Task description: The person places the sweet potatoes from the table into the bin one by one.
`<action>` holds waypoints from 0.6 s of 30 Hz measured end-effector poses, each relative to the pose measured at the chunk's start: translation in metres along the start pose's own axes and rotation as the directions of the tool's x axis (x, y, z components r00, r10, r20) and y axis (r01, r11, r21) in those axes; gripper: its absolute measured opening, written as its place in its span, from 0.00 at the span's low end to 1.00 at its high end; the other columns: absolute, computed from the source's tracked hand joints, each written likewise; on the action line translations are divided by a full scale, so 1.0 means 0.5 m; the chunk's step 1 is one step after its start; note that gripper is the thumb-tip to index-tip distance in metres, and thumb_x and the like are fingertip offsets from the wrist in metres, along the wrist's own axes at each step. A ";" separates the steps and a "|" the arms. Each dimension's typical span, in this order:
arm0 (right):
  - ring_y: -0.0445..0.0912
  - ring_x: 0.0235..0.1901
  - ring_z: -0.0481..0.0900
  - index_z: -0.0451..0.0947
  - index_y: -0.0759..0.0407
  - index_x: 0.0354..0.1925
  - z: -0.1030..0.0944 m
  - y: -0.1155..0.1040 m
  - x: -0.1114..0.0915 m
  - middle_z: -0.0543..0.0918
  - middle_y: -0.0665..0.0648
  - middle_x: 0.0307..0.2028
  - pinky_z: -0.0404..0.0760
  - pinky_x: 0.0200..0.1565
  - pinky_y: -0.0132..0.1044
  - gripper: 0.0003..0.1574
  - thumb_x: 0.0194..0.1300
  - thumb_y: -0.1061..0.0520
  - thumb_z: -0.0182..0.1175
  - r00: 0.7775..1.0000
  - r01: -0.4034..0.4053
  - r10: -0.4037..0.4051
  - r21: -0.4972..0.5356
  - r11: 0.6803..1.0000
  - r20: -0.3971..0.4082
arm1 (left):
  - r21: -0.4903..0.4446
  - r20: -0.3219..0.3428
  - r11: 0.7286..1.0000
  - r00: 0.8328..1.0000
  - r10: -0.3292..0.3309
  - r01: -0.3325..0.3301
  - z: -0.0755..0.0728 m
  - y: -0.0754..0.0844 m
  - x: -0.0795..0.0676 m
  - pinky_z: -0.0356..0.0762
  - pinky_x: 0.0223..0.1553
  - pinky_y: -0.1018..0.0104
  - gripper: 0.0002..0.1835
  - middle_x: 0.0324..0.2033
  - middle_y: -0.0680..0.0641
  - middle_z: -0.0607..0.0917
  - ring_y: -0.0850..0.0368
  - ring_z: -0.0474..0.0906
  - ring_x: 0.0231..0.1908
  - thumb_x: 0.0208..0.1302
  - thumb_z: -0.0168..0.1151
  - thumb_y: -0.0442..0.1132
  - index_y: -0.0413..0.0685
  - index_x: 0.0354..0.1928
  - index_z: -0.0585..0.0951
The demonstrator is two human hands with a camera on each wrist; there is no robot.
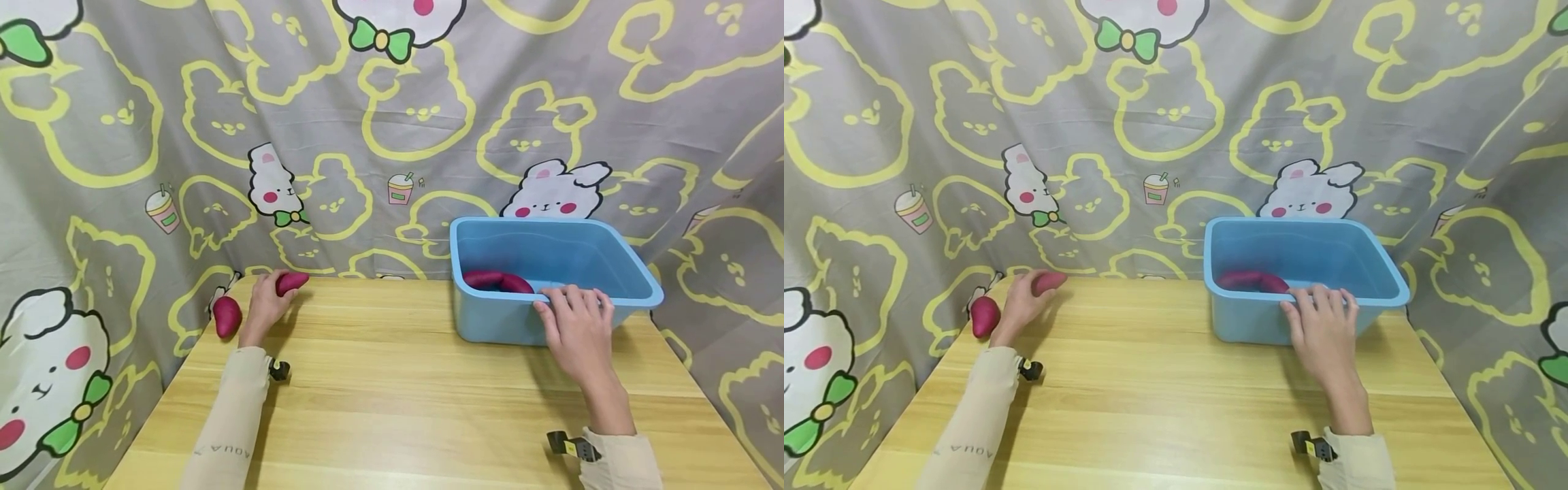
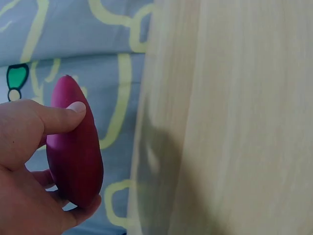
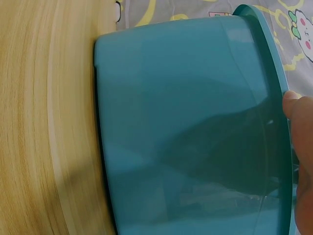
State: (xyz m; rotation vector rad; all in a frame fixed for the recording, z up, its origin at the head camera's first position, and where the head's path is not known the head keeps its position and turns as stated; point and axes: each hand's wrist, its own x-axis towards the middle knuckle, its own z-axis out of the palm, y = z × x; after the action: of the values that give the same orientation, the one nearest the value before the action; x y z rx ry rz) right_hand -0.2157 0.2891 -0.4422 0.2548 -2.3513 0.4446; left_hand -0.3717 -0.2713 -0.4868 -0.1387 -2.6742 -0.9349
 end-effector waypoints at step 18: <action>0.64 0.55 0.69 0.80 0.61 0.55 0.002 0.002 0.001 0.79 0.65 0.47 0.50 0.67 0.68 0.18 0.73 0.52 0.61 1.000 0.007 -0.007 -0.001 1.000 -0.008 | -0.062 -0.161 0.996 0.986 0.048 -0.058 -0.024 0.075 -0.019 0.70 0.56 0.36 0.27 0.57 0.29 0.74 0.31 0.73 0.54 0.67 0.70 0.36 0.41 0.67 0.75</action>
State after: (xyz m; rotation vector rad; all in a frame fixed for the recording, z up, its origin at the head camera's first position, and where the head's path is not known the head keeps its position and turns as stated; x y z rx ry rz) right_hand -0.2170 0.2896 -0.4430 0.2609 -2.3425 0.4401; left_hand -0.3525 -0.2494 -0.4589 -0.1422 -2.4825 -0.9753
